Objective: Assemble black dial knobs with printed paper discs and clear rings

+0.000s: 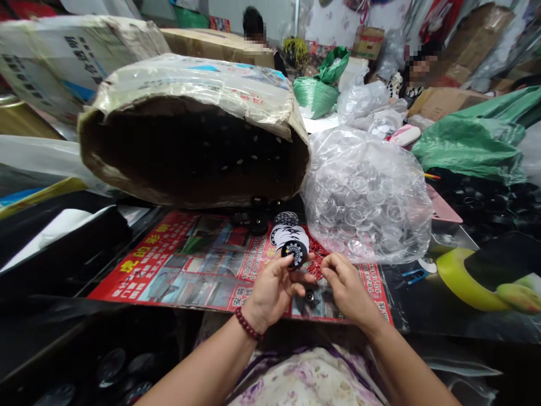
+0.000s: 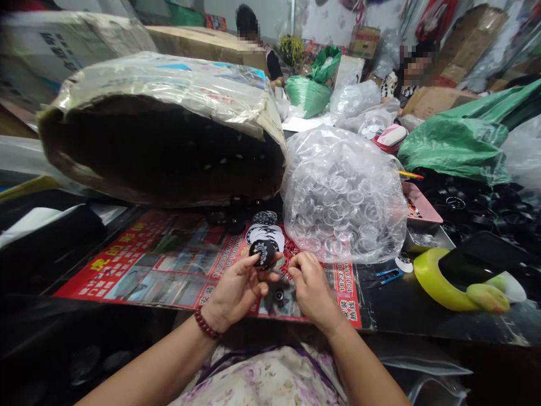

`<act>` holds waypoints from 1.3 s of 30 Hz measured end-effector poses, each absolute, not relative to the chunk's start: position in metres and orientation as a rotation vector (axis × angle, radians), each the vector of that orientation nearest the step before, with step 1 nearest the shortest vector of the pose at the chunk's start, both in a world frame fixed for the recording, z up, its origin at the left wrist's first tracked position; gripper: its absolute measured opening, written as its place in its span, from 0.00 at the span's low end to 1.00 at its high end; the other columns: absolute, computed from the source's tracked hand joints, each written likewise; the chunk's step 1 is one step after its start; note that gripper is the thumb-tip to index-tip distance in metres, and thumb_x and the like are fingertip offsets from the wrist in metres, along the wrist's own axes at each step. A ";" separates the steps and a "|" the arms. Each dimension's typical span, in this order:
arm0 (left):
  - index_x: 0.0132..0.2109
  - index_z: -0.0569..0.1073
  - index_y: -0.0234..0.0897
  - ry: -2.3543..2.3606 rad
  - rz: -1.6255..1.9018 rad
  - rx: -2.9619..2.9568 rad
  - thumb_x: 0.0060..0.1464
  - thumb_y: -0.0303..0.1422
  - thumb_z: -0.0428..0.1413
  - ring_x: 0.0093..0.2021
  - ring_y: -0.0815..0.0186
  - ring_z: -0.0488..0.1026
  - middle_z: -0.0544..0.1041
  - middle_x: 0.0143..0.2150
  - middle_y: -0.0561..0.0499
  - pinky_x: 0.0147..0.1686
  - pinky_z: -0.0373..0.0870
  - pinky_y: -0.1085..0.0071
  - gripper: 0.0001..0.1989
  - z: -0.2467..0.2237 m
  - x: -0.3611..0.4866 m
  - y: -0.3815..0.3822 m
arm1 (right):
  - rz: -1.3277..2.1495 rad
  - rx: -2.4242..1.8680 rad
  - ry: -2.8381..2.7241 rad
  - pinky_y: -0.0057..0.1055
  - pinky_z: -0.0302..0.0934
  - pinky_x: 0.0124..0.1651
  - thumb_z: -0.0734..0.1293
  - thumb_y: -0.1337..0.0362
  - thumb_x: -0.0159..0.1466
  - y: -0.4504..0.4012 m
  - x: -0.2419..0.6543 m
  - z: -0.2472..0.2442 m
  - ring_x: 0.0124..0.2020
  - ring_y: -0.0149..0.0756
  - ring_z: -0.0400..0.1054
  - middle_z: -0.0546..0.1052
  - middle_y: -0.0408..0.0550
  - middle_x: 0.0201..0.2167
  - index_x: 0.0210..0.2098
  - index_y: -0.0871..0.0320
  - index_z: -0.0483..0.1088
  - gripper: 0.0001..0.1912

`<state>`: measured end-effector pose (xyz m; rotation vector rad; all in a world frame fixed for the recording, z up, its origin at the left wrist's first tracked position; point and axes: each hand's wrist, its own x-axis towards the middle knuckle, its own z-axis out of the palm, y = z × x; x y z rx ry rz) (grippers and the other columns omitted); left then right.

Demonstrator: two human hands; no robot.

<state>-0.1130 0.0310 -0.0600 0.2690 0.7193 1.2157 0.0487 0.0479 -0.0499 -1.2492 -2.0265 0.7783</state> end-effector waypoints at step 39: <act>0.50 0.67 0.35 0.963 1.129 0.630 0.50 0.33 0.58 0.12 0.73 0.66 0.73 0.21 0.56 0.08 0.62 0.81 0.19 -0.065 -0.107 0.015 | 1.398 -1.132 -1.328 0.29 0.61 0.39 0.68 0.68 0.52 0.042 0.020 -0.059 0.36 0.33 0.65 0.68 0.42 0.34 0.42 0.55 0.59 0.20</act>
